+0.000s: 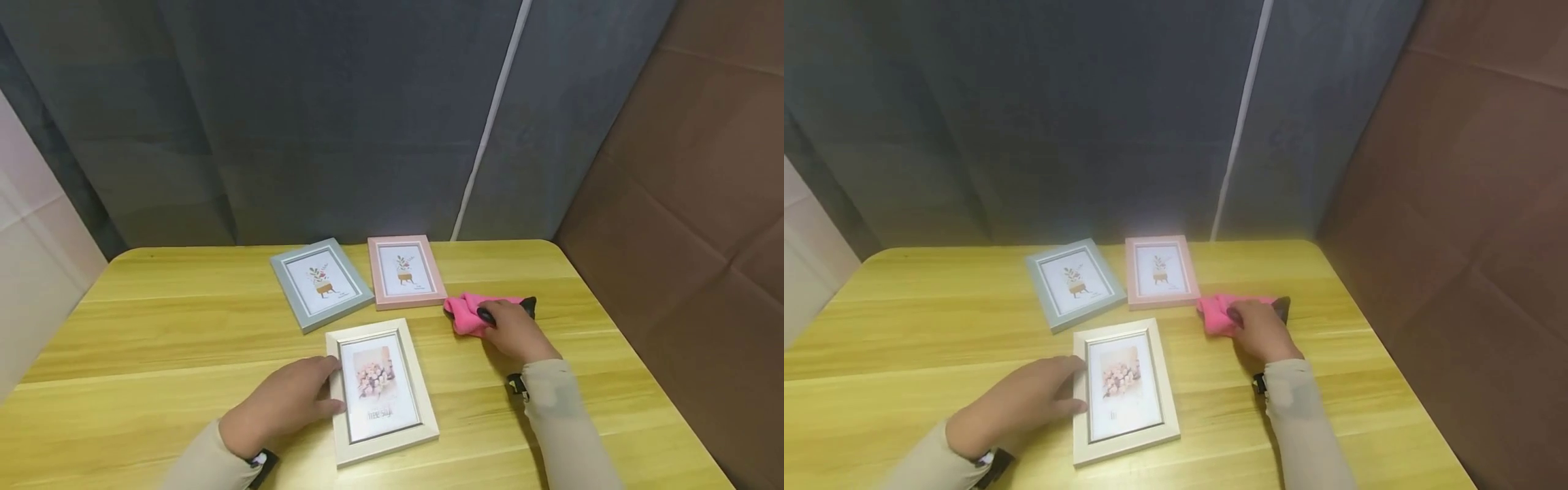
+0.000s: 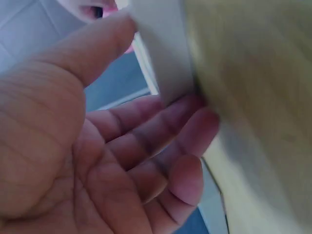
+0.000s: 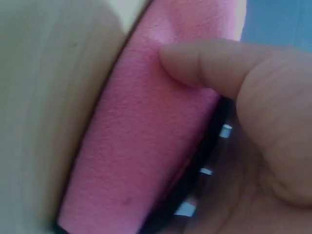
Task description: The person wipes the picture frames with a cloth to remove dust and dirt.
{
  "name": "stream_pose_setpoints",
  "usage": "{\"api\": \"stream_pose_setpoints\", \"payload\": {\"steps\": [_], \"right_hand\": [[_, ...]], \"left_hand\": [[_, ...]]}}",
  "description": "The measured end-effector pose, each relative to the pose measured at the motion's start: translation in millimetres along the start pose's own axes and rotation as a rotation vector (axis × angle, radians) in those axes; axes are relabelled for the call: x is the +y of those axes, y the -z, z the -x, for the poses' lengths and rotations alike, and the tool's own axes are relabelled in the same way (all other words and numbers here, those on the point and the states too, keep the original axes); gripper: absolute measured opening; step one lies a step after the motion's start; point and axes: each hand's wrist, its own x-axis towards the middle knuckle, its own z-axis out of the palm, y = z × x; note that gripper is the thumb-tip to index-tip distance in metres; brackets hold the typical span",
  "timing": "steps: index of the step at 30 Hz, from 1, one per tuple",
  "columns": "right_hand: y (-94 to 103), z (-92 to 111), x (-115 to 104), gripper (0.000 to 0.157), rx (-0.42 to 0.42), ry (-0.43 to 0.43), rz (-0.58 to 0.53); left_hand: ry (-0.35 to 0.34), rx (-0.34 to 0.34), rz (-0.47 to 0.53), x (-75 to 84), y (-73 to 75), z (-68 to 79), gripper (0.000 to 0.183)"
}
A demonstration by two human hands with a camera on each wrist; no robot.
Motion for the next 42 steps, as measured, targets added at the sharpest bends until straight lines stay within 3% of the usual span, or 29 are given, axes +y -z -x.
{"api": "stream_pose_setpoints", "payload": {"steps": [2, 6, 10, 13, 16, 21, 25, 30, 42], "right_hand": [[1.3, 0, 2, 0.039, 0.016, -0.001, 0.018], [7.8, 1, -8, 0.033, 0.075, 0.034, -0.026], [12.2, 5, -42, 0.031, 0.177, 0.14, -0.116], [1.2, 4, -71, 0.034, 0.223, 0.242, -0.119], [-17.3, 3, -89, 0.042, 0.127, 0.275, -0.065], [-35.9, 8, -99, 0.053, -0.097, 0.198, -0.005], [-37.6, 10, -101, 0.054, -0.095, 0.174, -0.009], [-38.1, 9, -103, 0.053, -0.09, 0.189, 0.015], [-36.0, 13, -100, 0.054, -0.106, 0.199, 0.023]], "left_hand": [[-0.049, 0.019, -0.016, 1.1, -2.1, -2.4, 0.055], [-0.082, 0.02, -0.025, -4.8, -2.0, -3.4, 0.061], [-0.101, 0.014, 0.005, -11.5, -2.0, -3.4, 0.067], [-0.109, 0.027, 0.022, -13.7, -2.3, -4.5, 0.07], [-0.099, 0.029, 0.034, -14.7, -1.9, -5.4, 0.071], [-0.059, -0.031, 0.027, -12.3, 0.6, -3.5, 0.08], [-0.001, -0.076, 0.042, -10.1, 1.1, -1.9, 0.09], [0.034, -0.062, 0.031, -10.3, -0.4, -0.7, 0.096], [0.046, -0.048, -0.076, -7.0, -8.3, -1.0, 0.086]]}}
